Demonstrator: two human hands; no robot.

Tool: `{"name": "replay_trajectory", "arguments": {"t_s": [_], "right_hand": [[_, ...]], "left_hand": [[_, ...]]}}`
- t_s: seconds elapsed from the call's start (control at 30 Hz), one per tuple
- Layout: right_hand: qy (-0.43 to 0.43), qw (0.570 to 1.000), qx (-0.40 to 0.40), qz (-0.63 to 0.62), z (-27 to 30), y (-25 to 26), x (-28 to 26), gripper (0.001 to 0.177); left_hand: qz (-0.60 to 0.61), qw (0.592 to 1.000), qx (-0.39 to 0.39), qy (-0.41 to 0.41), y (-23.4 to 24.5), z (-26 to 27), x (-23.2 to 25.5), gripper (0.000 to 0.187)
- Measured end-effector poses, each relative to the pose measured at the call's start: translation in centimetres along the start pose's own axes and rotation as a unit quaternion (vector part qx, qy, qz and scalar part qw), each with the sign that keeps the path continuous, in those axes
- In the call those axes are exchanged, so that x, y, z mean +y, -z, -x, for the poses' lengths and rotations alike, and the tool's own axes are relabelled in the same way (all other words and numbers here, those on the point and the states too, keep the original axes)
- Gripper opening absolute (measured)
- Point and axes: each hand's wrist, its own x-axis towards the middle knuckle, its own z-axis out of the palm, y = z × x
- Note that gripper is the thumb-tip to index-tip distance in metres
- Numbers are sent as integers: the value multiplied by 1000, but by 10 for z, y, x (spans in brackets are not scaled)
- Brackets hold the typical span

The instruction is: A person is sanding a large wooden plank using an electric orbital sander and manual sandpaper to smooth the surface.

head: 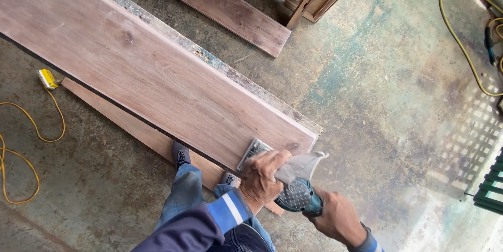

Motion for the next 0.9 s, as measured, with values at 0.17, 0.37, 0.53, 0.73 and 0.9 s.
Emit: {"name": "replay_trajectory", "arguments": {"t_s": [0.17,0.37,0.53,0.73,0.9], "right_hand": [[-104,994,-33,12,12,-3,59,48],[-81,996,44,10,-23,31,98,42],[-74,994,65,37,-64,73,67,40],[-3,997,56,44,-97,87,-12,37],[36,995,51,78,-132,83,-82,37]], "left_hand": [[5,1000,-15,-25,-39,-5,21,36],[-7,998,-13,-61,-84,-66,4,29],[-29,999,-10,-22,-72,-122,-16,30],[-43,997,56,-2,-6,-126,-48,39],[-75,994,73,41,60,-128,-86,36]]}}
